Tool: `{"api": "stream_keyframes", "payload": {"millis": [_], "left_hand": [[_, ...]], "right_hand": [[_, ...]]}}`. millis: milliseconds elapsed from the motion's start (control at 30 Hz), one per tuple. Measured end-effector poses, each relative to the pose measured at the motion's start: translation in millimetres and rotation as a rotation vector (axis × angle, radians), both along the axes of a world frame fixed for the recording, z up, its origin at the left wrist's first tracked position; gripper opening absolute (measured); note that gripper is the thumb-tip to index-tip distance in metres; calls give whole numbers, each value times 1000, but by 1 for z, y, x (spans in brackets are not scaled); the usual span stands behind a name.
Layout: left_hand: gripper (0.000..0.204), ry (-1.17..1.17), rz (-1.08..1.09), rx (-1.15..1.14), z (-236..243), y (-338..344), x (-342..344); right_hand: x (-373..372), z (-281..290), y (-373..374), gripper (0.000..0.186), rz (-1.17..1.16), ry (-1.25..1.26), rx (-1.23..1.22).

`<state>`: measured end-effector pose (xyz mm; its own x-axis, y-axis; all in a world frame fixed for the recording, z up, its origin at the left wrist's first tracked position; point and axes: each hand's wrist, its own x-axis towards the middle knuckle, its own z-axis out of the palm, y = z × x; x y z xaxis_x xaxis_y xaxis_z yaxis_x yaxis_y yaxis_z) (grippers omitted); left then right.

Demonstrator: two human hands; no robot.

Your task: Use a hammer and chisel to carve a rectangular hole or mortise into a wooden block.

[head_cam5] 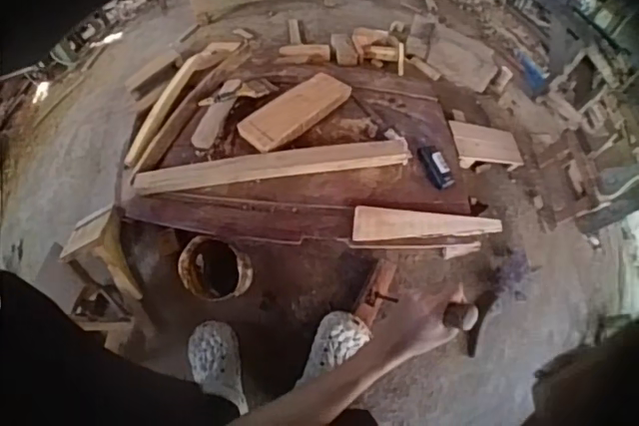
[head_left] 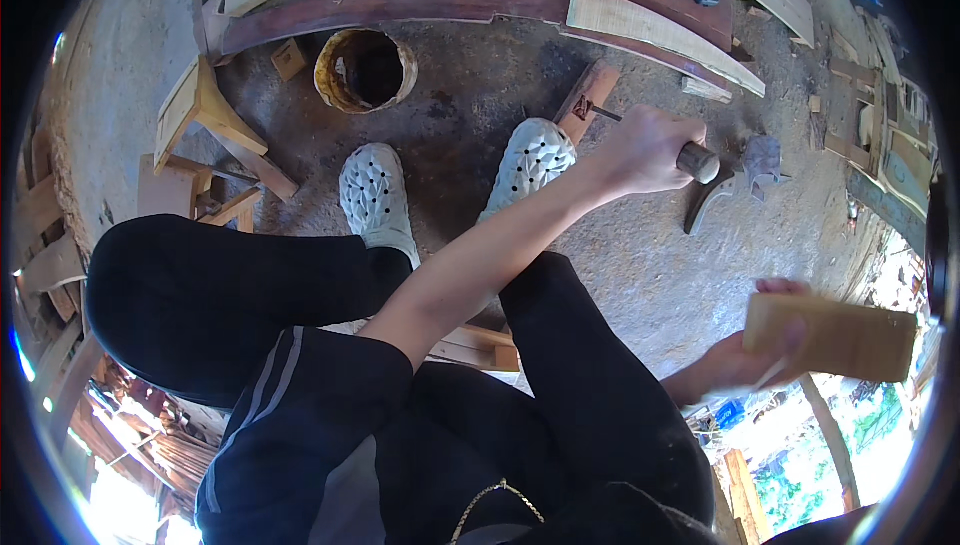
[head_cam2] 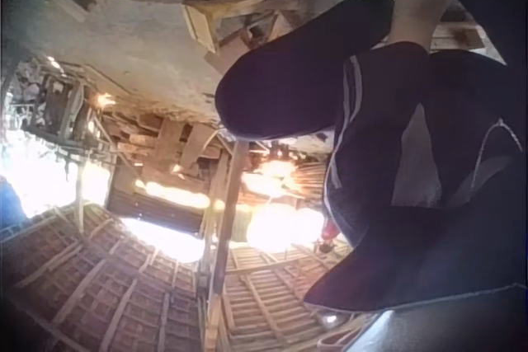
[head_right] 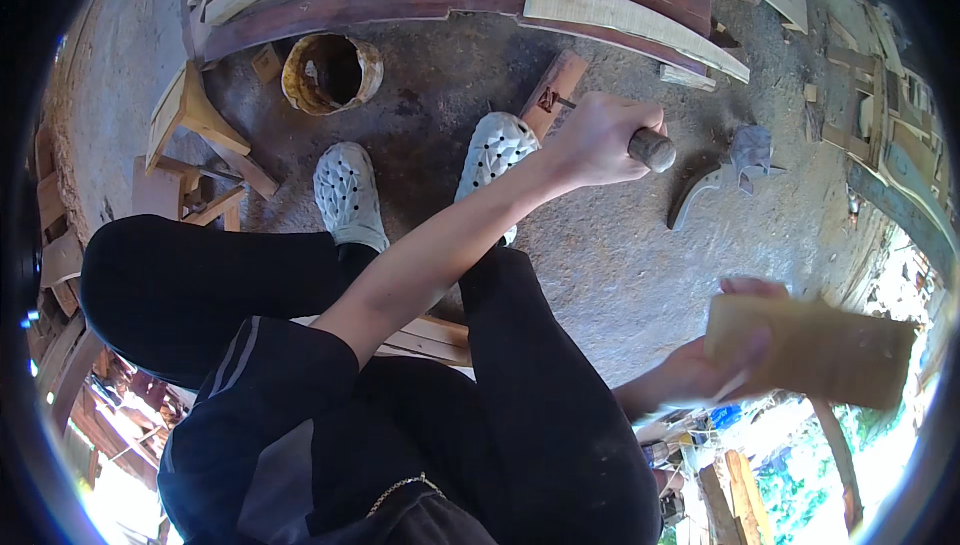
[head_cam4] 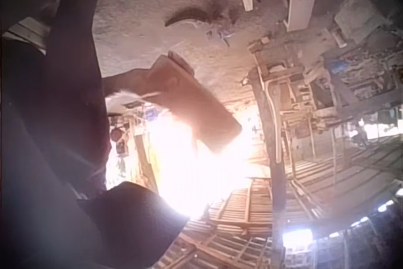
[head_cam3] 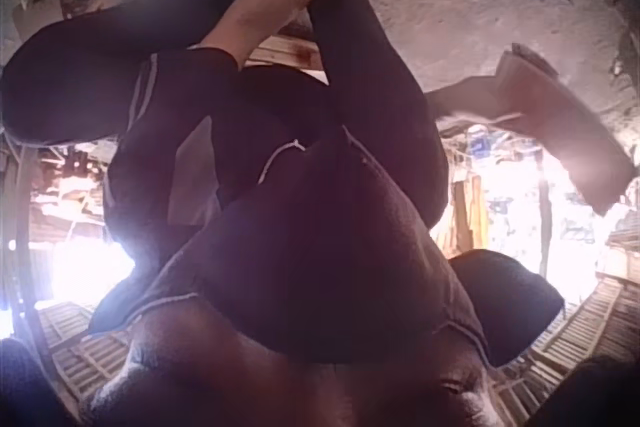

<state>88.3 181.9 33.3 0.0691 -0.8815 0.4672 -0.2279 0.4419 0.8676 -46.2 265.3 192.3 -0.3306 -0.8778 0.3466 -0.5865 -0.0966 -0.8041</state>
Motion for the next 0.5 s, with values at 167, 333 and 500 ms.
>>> {"api": "stream_keyframes", "payload": {"millis": [167,333,500], "left_hand": [[17,-50,43,-15,-2,-2,-7],[16,-16,52,20,3,-1,-9],[16,-46,73,33,-2,1,-12]], "right_hand": [[4,-11,-1,75,198,421,674],[-23,-12,4,67,96,99,-185],[5,-16,-2,58,147,518,592]]}}
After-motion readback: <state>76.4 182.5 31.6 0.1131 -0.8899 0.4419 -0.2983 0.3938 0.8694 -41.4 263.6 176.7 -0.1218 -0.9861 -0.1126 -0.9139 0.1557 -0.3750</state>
